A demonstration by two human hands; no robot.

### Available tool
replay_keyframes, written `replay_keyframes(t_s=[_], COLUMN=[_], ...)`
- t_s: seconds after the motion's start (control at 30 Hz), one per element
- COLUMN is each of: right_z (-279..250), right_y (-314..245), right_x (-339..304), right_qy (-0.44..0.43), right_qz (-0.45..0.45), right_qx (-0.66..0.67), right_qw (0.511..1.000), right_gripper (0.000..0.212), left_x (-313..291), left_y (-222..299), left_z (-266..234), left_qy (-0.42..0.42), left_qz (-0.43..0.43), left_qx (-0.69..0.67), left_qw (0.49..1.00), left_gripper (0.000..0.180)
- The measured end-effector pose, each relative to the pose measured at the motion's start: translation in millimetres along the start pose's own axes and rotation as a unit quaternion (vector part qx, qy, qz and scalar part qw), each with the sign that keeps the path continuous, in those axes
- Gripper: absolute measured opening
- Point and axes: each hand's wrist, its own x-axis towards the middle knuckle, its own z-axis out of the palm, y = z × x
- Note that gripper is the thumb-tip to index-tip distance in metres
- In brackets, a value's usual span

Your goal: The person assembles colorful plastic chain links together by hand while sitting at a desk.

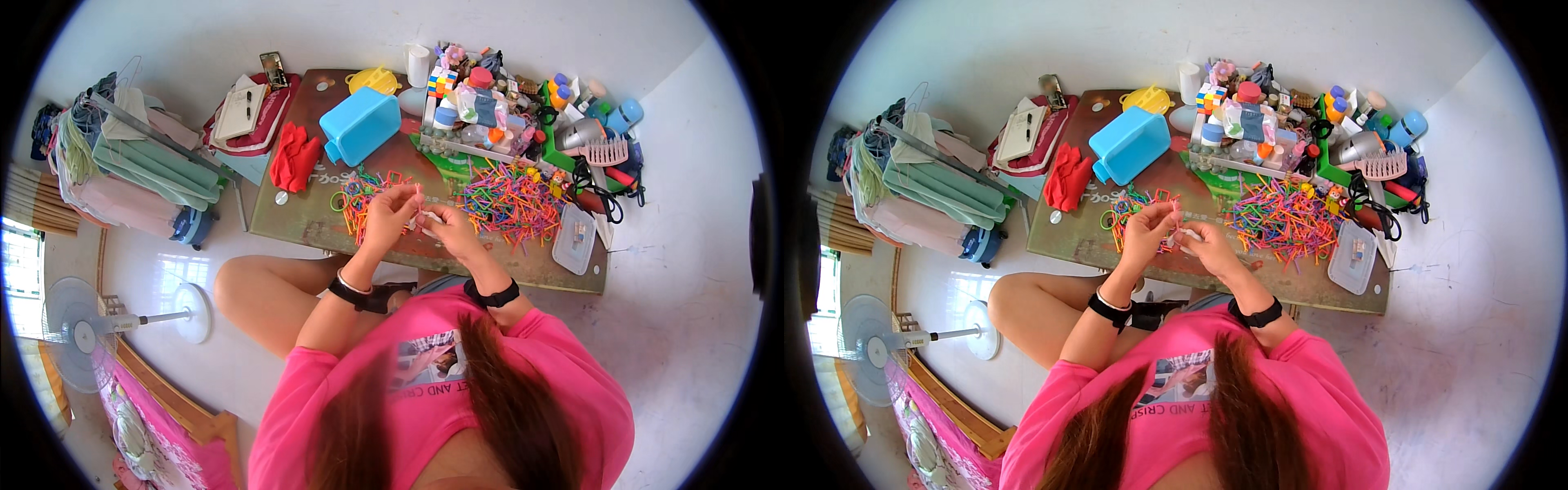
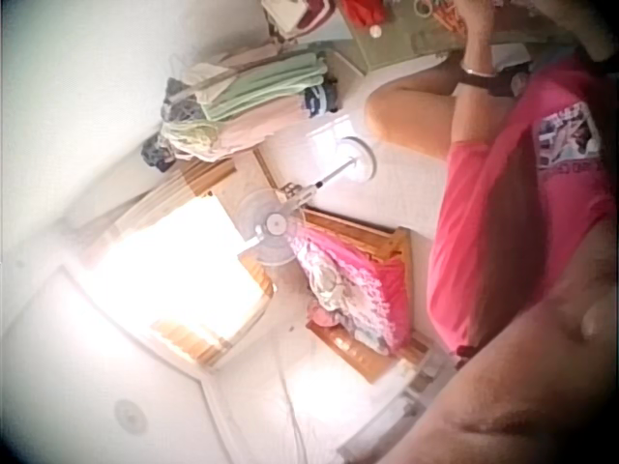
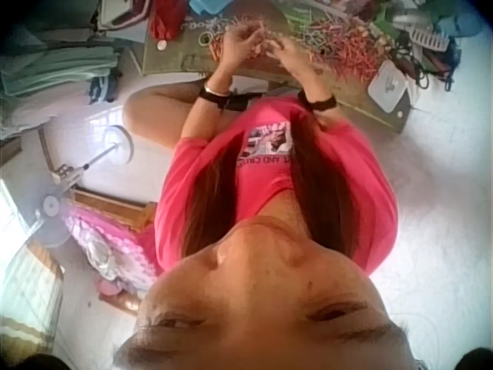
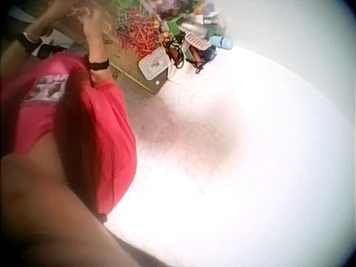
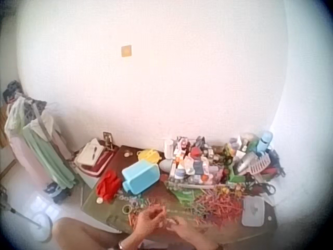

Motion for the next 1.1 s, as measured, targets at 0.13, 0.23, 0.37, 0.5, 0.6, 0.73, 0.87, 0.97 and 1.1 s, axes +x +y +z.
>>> replay_keyframes(t_s=[0.13,0.23,0.37,0.5,0.6,0.73,0.87,0.97,1.1], right_z=[-8,-21,-32,-4,-8,-9,-14,-22,-61], right_y=[16,5,9,-23,-13,-13,-12,-9,-8], right_x=[5,5,8,2,1,1,4,9,6], right_qy=[0.055,-0.01,0.114,0.149,0.141,0.174,0.165,0.208,0.203], right_qz=[-0.007,0.025,-0.073,-0.136,-0.141,-0.122,-0.09,-0.125,-0.079], right_qx=[-0.003,-0.058,-0.036,-0.094,-0.152,-0.123,-0.039,-0.02,-0.002], right_qw=[0.998,0.998,0.99,0.975,0.968,0.969,0.981,0.97,0.976], right_gripper=[0.028,0.029,0.029,0.022,0.019,0.019,0.018,0.02,0.023], left_x=[-1,0,1,-11,-16,-15,-15,-13,-9], left_y=[-5,-8,-1,1,6,1,9,9,9], left_z=[-2,-4,-6,8,13,9,8,7,-2], left_qy=[-0.046,-0.003,-0.023,-0.136,-0.169,-0.194,-0.191,-0.175,-0.156], left_qz=[0.025,-0.011,-0.004,-0.033,-0.084,-0.102,-0.117,-0.062,-0.02], left_qx=[0.119,0.023,0.087,0.125,0.128,0.089,0.09,0.127,0.159], left_qw=[0.991,1.0,0.996,0.982,0.974,0.972,0.97,0.974,0.975], left_gripper=[0.019,0.019,0.017,0.017,0.018,0.019,0.022,0.019,0.018])
